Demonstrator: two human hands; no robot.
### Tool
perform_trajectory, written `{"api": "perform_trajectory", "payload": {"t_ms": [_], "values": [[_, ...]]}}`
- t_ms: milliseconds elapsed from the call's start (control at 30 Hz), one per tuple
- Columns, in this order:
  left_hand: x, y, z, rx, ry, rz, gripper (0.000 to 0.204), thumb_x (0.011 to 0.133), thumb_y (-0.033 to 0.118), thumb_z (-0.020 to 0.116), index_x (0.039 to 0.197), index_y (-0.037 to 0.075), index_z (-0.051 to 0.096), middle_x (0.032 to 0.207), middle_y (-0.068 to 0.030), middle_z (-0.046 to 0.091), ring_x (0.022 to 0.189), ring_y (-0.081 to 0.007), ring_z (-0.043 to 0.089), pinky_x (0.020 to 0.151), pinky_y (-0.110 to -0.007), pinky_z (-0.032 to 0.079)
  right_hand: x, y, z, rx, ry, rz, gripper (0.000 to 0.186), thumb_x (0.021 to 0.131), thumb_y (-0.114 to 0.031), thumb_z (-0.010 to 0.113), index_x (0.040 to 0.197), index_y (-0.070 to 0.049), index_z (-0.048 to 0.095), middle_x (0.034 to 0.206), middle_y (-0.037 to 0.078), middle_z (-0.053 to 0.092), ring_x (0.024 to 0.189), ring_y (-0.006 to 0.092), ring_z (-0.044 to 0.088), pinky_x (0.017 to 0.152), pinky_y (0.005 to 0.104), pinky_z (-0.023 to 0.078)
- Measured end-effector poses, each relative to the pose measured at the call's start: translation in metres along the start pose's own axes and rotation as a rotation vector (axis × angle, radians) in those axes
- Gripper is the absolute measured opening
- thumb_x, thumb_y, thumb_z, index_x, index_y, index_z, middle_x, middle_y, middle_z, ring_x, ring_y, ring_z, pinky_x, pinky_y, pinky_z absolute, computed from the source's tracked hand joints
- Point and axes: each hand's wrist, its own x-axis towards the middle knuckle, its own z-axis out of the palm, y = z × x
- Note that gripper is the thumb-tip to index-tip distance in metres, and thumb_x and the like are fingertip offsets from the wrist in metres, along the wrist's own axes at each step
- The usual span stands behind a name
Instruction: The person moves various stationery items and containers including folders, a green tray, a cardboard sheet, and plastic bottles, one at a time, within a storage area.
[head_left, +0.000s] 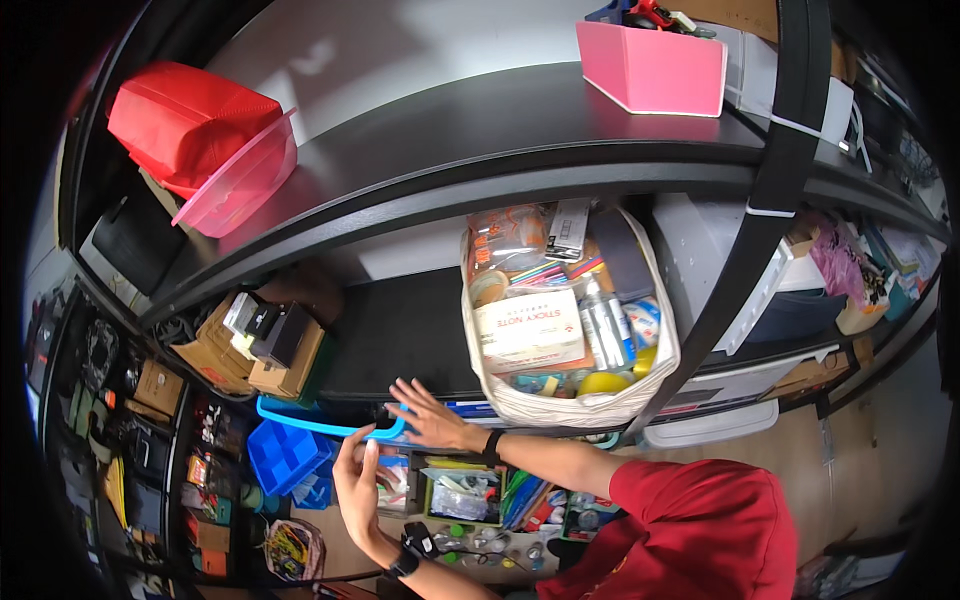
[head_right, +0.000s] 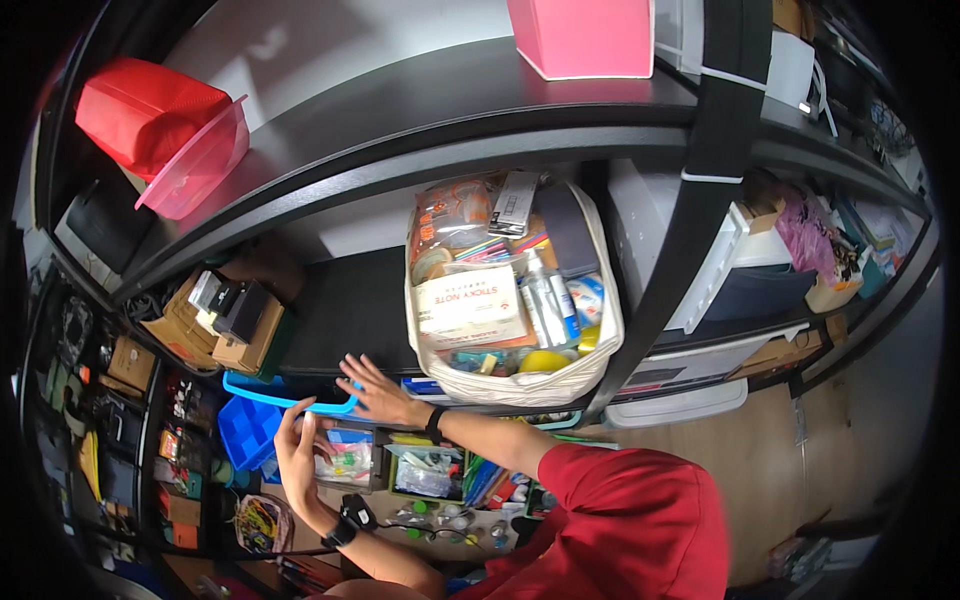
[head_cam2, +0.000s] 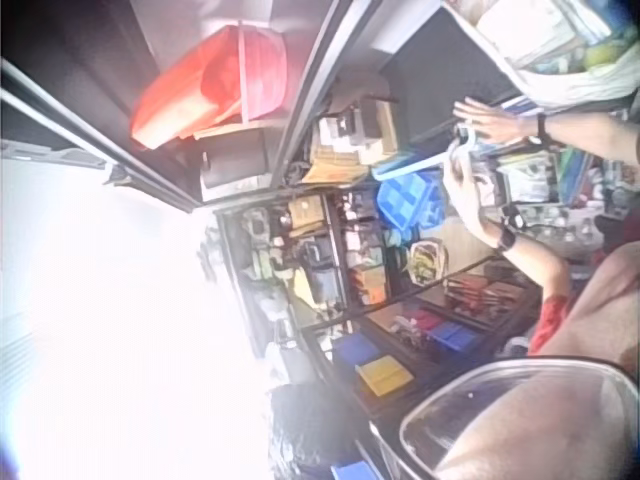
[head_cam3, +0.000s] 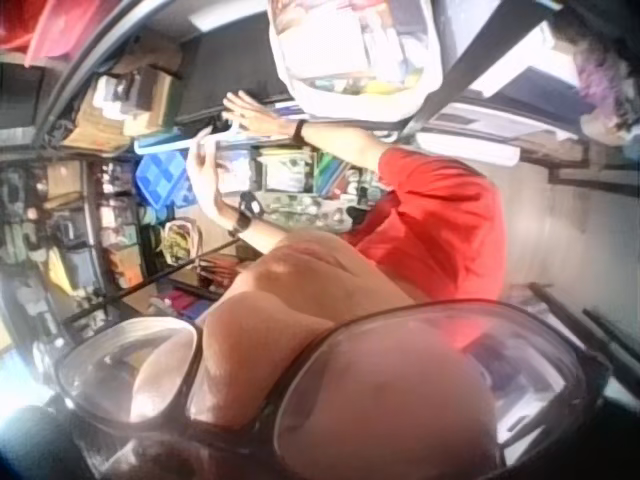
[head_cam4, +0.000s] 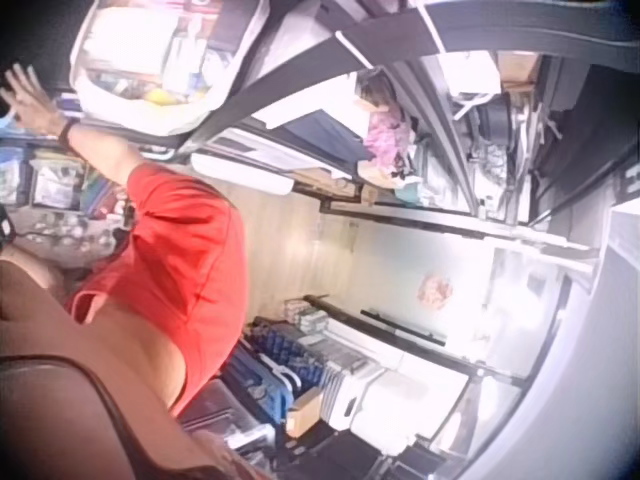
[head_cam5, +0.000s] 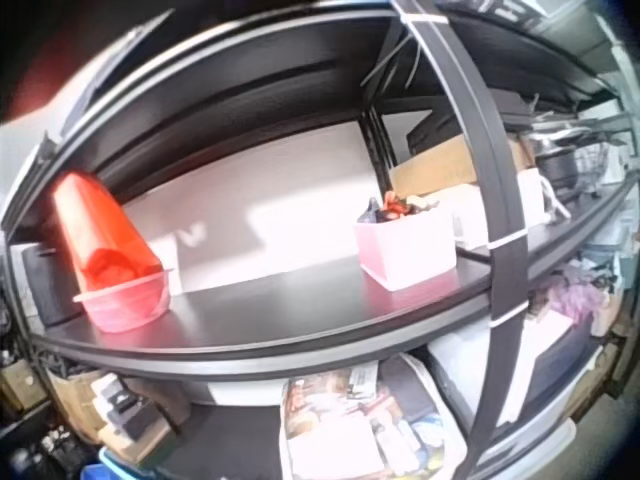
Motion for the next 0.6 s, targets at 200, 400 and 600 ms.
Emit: {"api": "perform_trajectory", "payload": {"t_ms": [200, 400, 600], "values": [[-0.121, 0.005, 0.090, -0.138, 0.460, 0.102, 0.032, 0.107, 0.018, 0.058, 0.134, 0.000, 0.058, 0.075, -0.0073, 0.065, 0.047, -0.0075, 0.051, 0.044, -0.021, 0.039, -0.081, -0.094, -0.073, 0.239, -0.135, -0.186, 0.068, 0.097, -0.022, 0.063, 0.159, -0.013, 0.037, 0.166, 0.024, 0.026, 0.155, 0.0402, 0.024, 0.128, 0.0513, 0.022], [-0.200, 0.018, 0.160, -0.054, 0.601, 0.050, 0.031, 0.105, 0.010, 0.058, 0.133, -0.004, 0.057, 0.067, -0.0067, 0.062, 0.049, -0.0089, 0.053, 0.047, -0.022, 0.042, -0.163, -0.111, -0.200, 0.441, -0.291, -0.197, 0.066, 0.097, -0.028, 0.068, 0.156, -0.013, 0.044, 0.160, 0.017, 0.040, 0.094, 0.0299, 0.075, 0.075, 0.0376, 0.063], [-0.262, 0.035, 0.224, 0.028, 0.604, -0.021, 0.030, 0.104, 0.008, 0.060, 0.131, -0.004, 0.060, 0.074, -0.0058, 0.068, 0.053, -0.0061, 0.054, 0.051, -0.020, 0.043, -0.228, -0.091, -0.300, 0.480, -0.534, -0.138, 0.055, 0.094, -0.027, 0.073, 0.144, -0.012, 0.058, 0.155, 0.017, 0.047, 0.080, 0.0261, 0.075, 0.070, 0.0372, 0.064]]}}
